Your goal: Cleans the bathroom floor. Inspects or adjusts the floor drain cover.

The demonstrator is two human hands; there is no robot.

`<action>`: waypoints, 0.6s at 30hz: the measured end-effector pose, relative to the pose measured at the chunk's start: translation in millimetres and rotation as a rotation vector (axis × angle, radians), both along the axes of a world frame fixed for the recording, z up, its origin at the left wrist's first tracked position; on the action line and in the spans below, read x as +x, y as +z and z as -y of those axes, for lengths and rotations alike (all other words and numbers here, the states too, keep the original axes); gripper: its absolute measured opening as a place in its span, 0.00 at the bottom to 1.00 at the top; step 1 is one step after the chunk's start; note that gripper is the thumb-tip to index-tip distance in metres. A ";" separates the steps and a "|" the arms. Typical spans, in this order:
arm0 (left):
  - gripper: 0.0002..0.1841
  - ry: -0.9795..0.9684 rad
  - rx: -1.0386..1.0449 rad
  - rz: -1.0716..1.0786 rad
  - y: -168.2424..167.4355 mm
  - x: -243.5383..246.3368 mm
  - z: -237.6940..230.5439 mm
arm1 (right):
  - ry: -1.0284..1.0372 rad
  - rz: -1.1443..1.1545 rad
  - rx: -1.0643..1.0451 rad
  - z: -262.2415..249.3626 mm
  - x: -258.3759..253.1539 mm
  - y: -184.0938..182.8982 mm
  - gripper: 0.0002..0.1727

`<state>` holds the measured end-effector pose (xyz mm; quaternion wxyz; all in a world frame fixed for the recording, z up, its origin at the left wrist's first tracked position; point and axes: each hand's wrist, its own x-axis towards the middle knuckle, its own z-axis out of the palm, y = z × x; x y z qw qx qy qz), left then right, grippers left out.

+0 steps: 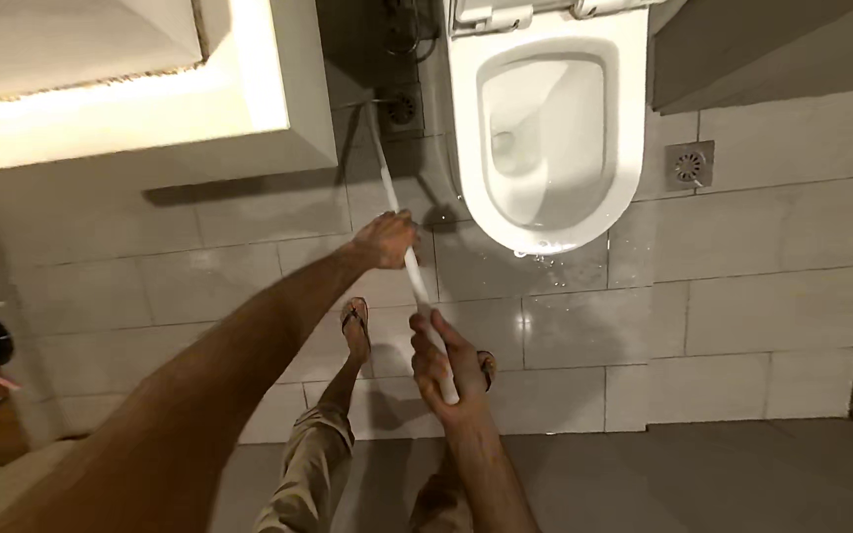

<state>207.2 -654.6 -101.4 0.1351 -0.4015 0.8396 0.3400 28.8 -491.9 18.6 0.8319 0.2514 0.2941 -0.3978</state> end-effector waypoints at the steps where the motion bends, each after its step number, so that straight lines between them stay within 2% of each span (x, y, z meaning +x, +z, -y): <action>1: 0.21 0.011 -0.012 -0.039 -11.6 -0.6 -2.5 | -0.041 0.049 0.017 1.4 -1.9 -2.0 0.14; 2: 0.16 0.015 -0.026 -0.078 -14.5 -3.2 -4.5 | -0.076 0.079 0.038 -2.1 -3.4 2.3 0.15; 4: 0.09 -0.052 -0.002 -0.106 1.4 -15.0 -33.6 | -0.118 0.106 0.105 -35.5 -8.4 30.8 0.16; 7: 0.09 -0.165 0.119 -0.003 47.7 -30.3 -64.3 | -0.136 0.091 0.125 -72.7 -13.0 69.9 0.12; 10: 0.05 -0.123 0.079 -0.045 70.1 -17.5 -52.5 | -0.079 -0.073 0.016 -60.4 -0.6 80.0 0.11; 12: 0.06 -0.017 -0.001 -0.120 52.4 -6.7 -25.4 | 0.016 -0.188 -0.048 -26.2 11.1 53.2 0.13; 15: 0.22 0.167 -0.043 0.012 3.8 5.1 27.6 | 0.031 -0.212 -0.124 35.2 30.8 -27.7 0.11; 16: 0.29 0.220 -0.049 0.066 -11.9 6.8 38.4 | 0.014 -0.179 -0.158 46.0 35.0 -53.9 0.09; 18: 0.31 0.276 -0.022 0.106 -32.8 5.4 40.0 | -0.001 -0.157 -0.148 42.8 36.4 -72.6 0.09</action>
